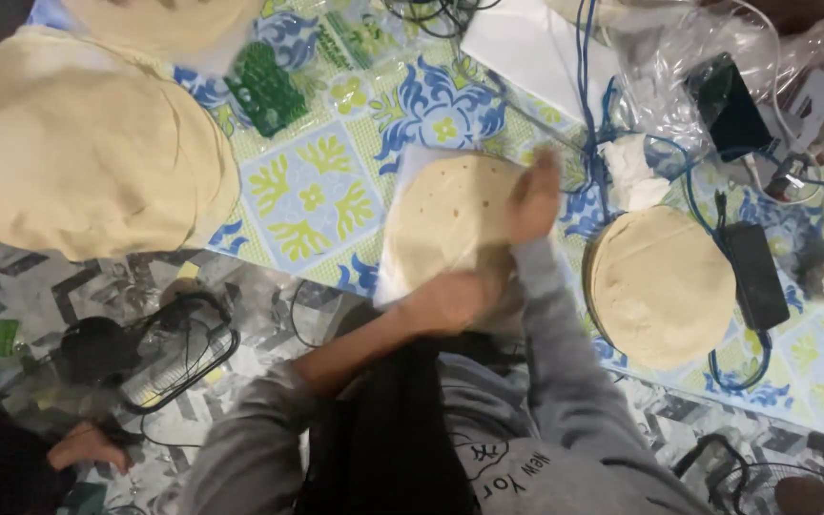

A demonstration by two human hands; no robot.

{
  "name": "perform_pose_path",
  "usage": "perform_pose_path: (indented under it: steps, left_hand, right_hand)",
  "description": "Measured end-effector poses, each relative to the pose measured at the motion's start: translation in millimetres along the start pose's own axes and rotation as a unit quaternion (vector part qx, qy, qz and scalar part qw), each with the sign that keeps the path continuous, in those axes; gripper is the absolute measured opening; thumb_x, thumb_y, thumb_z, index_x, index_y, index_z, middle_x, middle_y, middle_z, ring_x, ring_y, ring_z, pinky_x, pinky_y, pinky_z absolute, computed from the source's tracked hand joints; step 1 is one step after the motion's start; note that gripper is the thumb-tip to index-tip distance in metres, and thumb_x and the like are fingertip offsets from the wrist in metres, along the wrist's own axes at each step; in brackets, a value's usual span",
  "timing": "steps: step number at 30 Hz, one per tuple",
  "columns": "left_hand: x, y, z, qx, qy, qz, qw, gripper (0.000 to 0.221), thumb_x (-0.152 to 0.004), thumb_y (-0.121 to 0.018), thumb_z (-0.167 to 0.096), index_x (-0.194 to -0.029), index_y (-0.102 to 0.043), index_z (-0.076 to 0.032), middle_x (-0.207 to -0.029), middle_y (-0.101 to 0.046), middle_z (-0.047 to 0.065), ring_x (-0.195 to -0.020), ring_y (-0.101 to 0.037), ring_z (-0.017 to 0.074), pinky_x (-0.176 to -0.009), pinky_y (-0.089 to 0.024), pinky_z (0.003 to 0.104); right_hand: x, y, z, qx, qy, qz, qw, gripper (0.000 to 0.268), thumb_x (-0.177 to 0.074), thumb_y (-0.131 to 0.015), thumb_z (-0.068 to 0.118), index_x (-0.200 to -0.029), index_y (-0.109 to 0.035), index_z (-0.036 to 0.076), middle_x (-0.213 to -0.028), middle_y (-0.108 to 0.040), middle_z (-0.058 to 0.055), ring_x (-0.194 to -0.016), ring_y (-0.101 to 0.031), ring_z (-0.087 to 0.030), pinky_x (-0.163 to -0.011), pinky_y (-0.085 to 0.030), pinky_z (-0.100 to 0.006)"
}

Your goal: The person packages flatbread by placing individual pieces onto sheets of plastic film, smoothing them down, and then stacking the wrapped pieces together.

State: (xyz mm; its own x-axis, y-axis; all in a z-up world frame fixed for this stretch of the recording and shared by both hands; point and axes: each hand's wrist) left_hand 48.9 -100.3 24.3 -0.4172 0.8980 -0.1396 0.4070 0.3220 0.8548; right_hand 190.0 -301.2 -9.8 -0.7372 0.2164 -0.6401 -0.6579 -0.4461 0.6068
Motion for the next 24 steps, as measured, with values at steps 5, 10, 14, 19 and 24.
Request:
perform_pose_path:
  steps: [5, 10, 14, 19, 24]
  left_hand:
    - [-27, 19, 69, -0.104, 0.283, -0.313, 0.901, 0.055, -0.088, -0.058, -0.027, -0.139, -0.054, -0.006, -0.143, -0.058, 0.013, -0.137, -0.05, 0.0312, -0.109, -0.034, 0.061]
    - [-18, 36, 120, -0.076, 0.381, -0.258, 0.885, 0.057, -0.097, -0.051, -0.033, -0.147, -0.049, -0.006, -0.159, -0.041, 0.016, -0.15, -0.03, 0.0323, -0.119, -0.024, 0.058]
    - [-13, 22, 144, -0.18, 0.439, -0.336, 0.813, 0.052, -0.103, -0.05, -0.035, -0.145, -0.049, -0.005, -0.164, -0.037, 0.023, -0.152, -0.029, 0.0351, -0.12, -0.022, 0.056]
    - [49, 35, 43, -0.318, 0.191, -0.173, 0.913, 0.057, -0.103, -0.052, -0.03, -0.154, -0.048, -0.008, -0.162, -0.039, 0.013, -0.149, -0.035, 0.0266, -0.122, -0.024, 0.056]
    - [130, 47, -16, -0.095, 0.184, -0.185, 0.961, 0.054, -0.094, -0.061, -0.027, -0.147, -0.055, -0.016, -0.158, -0.047, 0.009, -0.147, -0.042, 0.0256, -0.117, -0.031, 0.052]
  right_hand:
    - [46, 58, 82, 0.097, 0.069, 0.216, 0.969, 0.051, -0.095, -0.054, 0.028, -0.144, -0.061, 0.014, -0.155, -0.053, -0.013, -0.144, -0.045, -0.037, -0.116, -0.03, -0.06]
    - [13, 24, 3, 0.139, -0.063, 0.198, 0.968, 0.042, -0.103, -0.053, 0.032, -0.141, -0.061, 0.016, -0.153, -0.054, -0.007, -0.145, -0.045, -0.033, -0.116, -0.032, -0.058]
    - [-2, 47, 35, 0.185, -0.081, 0.1, 0.974, 0.048, -0.098, -0.057, 0.027, -0.144, -0.057, 0.011, -0.159, -0.044, -0.016, -0.147, -0.037, -0.039, -0.112, -0.023, -0.063]
    - [82, 112, 63, 0.113, 0.162, 0.285, 0.938, 0.051, -0.098, -0.058, 0.027, -0.145, -0.055, 0.007, -0.154, -0.048, -0.015, -0.147, -0.04, -0.037, -0.12, -0.019, -0.064]
    - [139, 199, 28, -0.069, 0.177, 0.386, 0.903, 0.045, -0.096, -0.062, 0.019, -0.14, -0.063, 0.008, -0.147, -0.059, -0.015, -0.141, -0.048, -0.034, -0.118, -0.024, -0.059]
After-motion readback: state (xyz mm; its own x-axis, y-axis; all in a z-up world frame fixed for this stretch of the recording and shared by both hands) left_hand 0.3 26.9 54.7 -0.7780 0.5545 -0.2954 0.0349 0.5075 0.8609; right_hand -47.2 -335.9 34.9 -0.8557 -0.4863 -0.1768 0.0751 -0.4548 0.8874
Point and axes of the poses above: each hand's wrist, its own x-axis away from the middle knuckle, its own y-axis out of the back of the hand, z = x × y
